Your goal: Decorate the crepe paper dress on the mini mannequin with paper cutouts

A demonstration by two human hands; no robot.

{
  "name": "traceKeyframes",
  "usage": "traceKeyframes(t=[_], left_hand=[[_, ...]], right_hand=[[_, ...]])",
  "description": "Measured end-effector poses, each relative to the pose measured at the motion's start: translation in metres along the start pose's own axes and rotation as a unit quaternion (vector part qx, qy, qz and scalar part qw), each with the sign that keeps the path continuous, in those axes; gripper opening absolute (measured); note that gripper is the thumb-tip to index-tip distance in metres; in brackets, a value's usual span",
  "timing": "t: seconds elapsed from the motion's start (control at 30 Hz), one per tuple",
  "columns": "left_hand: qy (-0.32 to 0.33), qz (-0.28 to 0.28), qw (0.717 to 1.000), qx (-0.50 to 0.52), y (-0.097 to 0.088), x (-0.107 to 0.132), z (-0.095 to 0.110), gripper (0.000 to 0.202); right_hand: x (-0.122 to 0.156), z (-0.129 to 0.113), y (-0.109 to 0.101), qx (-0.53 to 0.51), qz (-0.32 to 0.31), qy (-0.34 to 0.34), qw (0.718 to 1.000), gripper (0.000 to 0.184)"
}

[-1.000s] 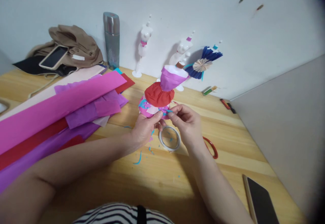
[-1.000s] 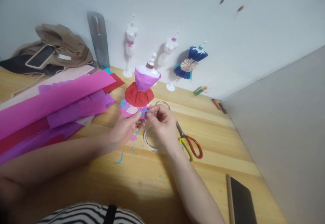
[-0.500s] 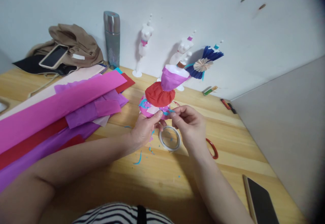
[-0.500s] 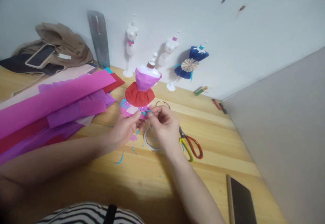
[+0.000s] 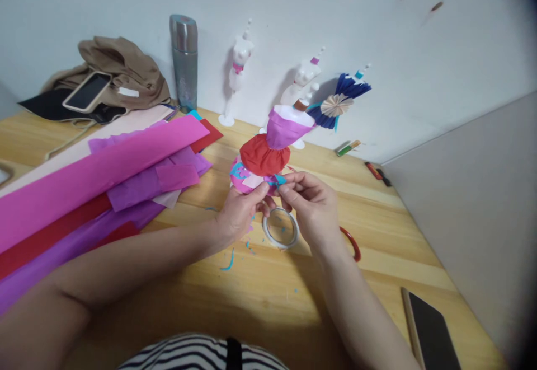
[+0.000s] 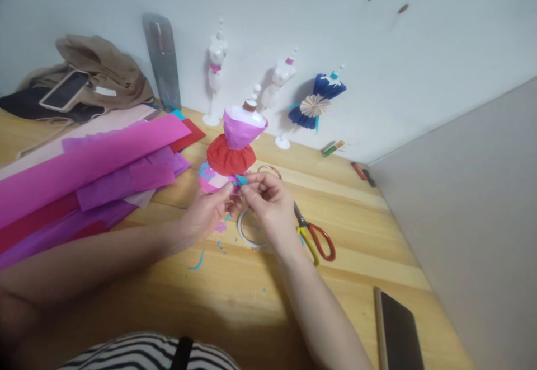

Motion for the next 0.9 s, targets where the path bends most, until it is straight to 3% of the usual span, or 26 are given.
traceKeyframes(t=[0.3,0.47,0.6,0.73,0.9], left_hand=[[-0.006,0.008,1.000,0.005,-0.001,0.001,0.000,0.030],[-0.009,-0.003,1.000,0.003,0.001,0.000,0.003,0.015],[-0.020,0.013,1.000,0.001,0.000,0.000,0.003,0.011],[-0.058,0.042,0.997,-0.016,-0.002,0.001,-0.007,0.012],[-0.097,0.022,0.995,-0.024,0.001,0.010,-0.017,0.020]], right_hand=[[-0.005,0.007,-0.007,-0.014,0.034,0.039,0.999,0.034],[-0.003,0.007,-0.006,-0.048,0.009,0.069,0.996,0.036],[-0.001,-0.001,-0.007,-0.053,-0.002,0.051,0.997,0.037],[0.001,-0.004,-0.007,-0.065,-0.041,0.048,0.996,0.039],[0.003,-0.003,-0.006,-0.053,-0.089,0.048,0.993,0.035]])
Point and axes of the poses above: each hand's wrist, its own x-axis away from the middle knuckle, its own y-axis out of the palm, z = x × y, the point moved 4 cm from there along -x, towards the middle knuckle, and after that the axes turned 2 degrees about -x, right-handed, at the moved point
